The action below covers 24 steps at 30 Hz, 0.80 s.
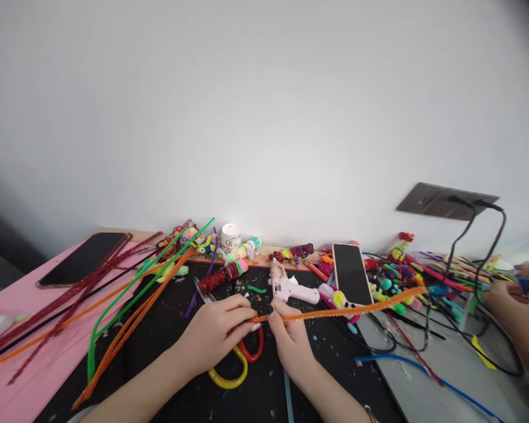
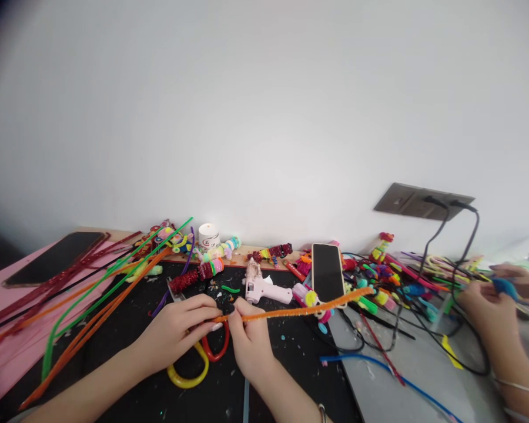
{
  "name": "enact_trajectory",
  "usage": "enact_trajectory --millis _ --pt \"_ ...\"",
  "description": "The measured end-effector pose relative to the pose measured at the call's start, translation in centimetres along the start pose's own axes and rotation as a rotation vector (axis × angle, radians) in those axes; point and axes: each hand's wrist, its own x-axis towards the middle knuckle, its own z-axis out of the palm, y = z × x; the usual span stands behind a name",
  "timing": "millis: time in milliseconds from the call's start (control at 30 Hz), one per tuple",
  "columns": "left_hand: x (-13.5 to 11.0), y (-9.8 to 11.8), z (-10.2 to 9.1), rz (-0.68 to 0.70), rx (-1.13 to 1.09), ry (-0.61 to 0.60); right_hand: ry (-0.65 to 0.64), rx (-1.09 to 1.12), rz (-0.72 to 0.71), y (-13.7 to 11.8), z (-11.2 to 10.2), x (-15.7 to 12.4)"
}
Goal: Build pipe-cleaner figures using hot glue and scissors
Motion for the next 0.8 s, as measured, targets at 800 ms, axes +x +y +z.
enact_trajectory --millis 800 --pt "-0.2 -0.4 1.0 -0.041 -0.186 0.081 -0.103 -0.063 -0.058 -0.3 -0.3 -0.2"
